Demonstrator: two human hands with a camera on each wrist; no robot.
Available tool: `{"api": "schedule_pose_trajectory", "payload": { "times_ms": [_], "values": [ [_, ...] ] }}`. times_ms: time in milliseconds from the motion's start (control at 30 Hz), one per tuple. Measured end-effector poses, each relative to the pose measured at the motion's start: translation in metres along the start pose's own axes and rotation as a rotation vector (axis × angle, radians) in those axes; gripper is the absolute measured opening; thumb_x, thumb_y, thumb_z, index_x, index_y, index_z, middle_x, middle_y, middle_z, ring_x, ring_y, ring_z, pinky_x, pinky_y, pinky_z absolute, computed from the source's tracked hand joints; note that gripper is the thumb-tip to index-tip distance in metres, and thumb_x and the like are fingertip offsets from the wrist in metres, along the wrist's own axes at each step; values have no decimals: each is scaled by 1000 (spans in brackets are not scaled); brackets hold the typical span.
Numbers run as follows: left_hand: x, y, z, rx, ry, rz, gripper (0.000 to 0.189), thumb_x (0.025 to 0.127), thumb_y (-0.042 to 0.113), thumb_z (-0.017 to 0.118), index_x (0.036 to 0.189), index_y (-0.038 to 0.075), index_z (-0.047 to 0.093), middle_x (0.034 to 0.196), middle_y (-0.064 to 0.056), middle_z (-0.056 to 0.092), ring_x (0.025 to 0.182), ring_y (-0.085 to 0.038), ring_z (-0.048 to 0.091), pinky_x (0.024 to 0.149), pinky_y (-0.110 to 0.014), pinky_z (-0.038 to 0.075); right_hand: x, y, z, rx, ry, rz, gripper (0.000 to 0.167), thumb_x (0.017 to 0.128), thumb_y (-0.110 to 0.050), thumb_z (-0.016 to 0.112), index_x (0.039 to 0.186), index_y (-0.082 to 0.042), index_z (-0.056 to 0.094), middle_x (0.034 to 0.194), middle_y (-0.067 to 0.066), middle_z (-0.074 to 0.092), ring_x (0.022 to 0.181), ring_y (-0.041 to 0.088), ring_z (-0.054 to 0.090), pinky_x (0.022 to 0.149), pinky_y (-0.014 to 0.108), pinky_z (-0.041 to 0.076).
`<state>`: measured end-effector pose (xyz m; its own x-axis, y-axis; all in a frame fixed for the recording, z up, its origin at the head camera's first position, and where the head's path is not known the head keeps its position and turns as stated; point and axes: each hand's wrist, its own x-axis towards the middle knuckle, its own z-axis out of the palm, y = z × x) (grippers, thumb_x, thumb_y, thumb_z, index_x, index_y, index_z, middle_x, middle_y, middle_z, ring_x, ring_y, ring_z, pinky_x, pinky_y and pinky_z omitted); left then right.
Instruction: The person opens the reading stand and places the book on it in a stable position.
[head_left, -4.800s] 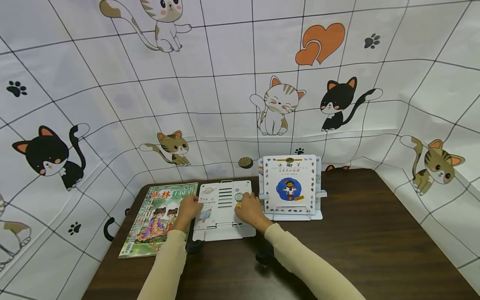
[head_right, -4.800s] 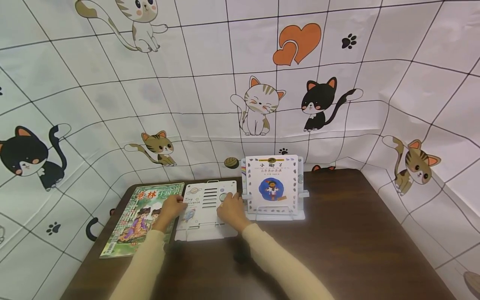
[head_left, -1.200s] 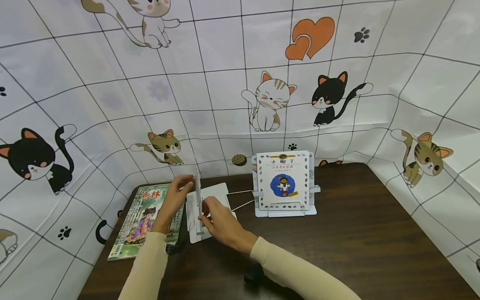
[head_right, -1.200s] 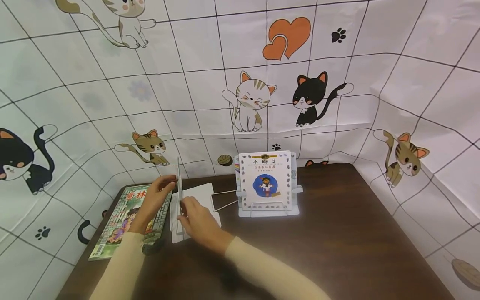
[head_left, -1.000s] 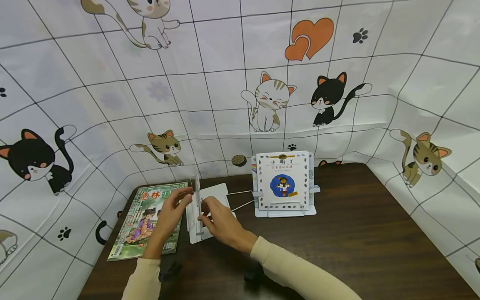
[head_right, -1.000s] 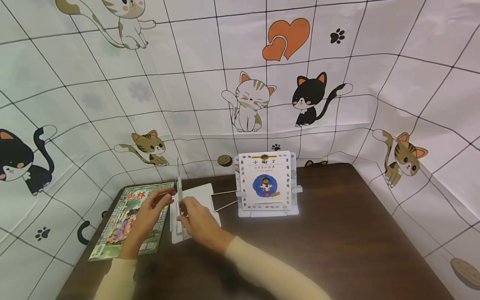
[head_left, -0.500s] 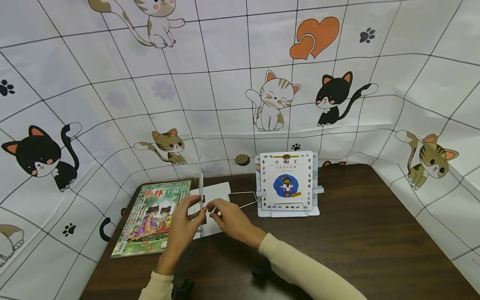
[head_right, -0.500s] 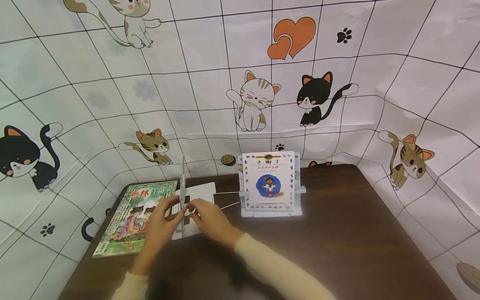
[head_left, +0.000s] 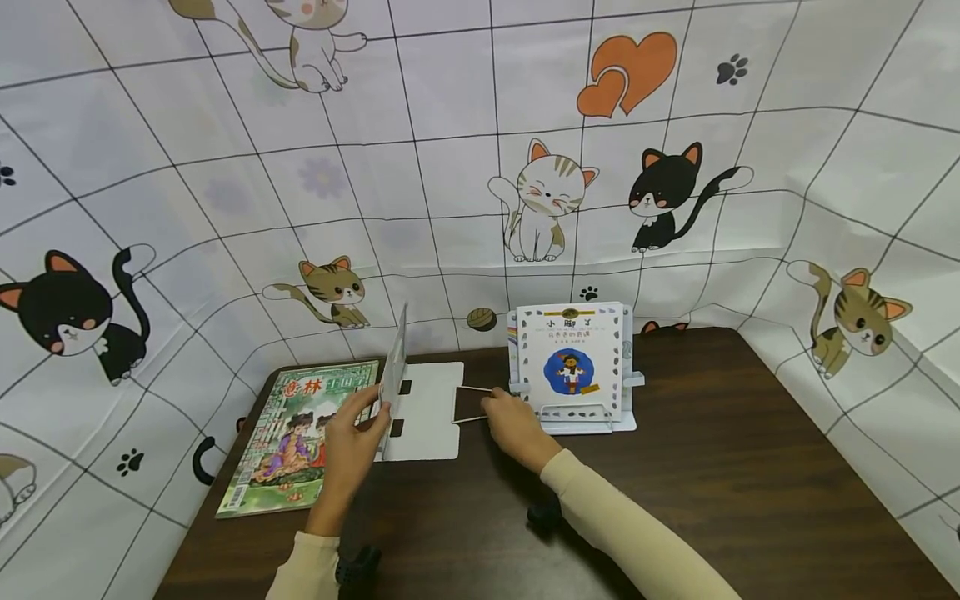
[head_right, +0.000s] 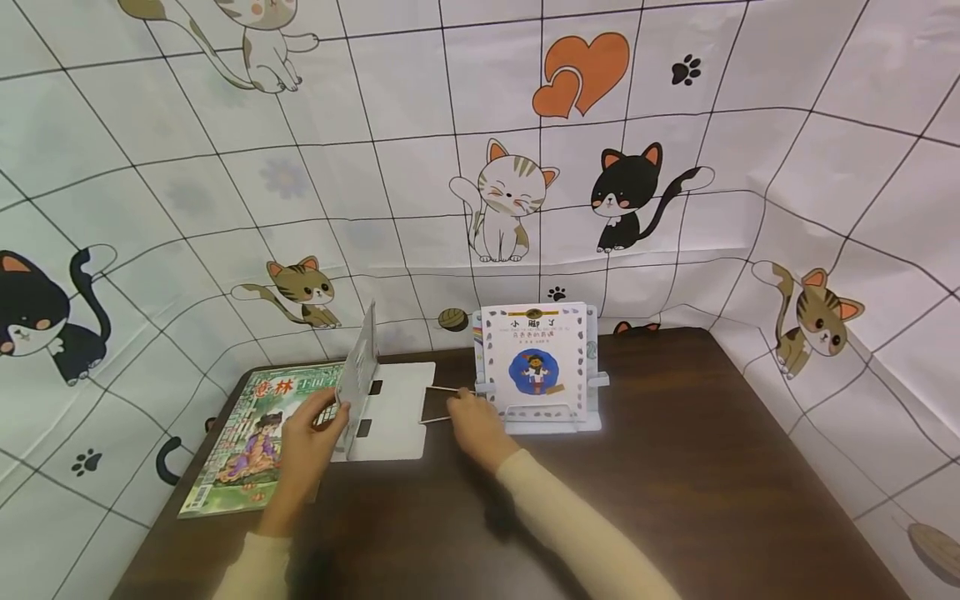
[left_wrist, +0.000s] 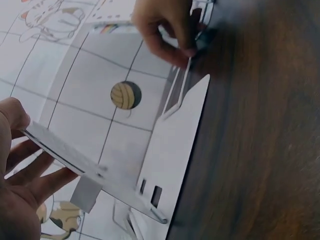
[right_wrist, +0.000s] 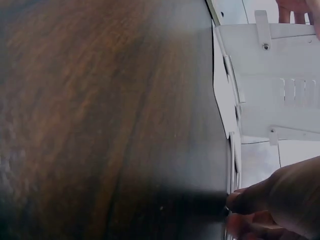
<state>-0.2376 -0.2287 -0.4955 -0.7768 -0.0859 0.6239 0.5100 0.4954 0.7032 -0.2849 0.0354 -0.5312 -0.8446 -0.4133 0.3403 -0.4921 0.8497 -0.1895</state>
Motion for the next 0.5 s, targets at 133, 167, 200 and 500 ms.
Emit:
{"api": "schedule_pose_trajectory", "payload": {
  "times_ms": [133,167,200,500],
  "values": [
    [5,-6,-2,-36,5,-20,27,97,-6,73,124,-7,75,126,-25,71,116,6,61,83,-6,54,-1,1,1,-62,13,-32,5,95,-3,74,99,-6,75,94,12,72,72,31,74,58,45,60],
    [6,-8,-3,-49,2,-27,26,97,-6,72,123,-8,75,126,-26,70,116,9,60,84,-6,54,-1,0,1,-79,22,-44,6,93,-4,76,98,-7,75,94,12,72,70,31,73,57,45,60],
    [8,-10,-3,-66,0,-37,26,98,-6,72,123,-9,74,126,-26,70,116,11,59,84,-6,54,-1,0,1,-95,25,-54,7,92,-6,77,98,-7,75,93,11,72,69,31,73,57,44,59],
    [11,-26,-11,-196,16,-139,21,101,-2,70,121,-8,74,125,-14,71,122,-12,70,88,-13,58,-5,-4,1,-147,115,-117,12,83,-12,83,88,-10,73,84,7,69,58,23,67,48,39,54]
  ]
}}
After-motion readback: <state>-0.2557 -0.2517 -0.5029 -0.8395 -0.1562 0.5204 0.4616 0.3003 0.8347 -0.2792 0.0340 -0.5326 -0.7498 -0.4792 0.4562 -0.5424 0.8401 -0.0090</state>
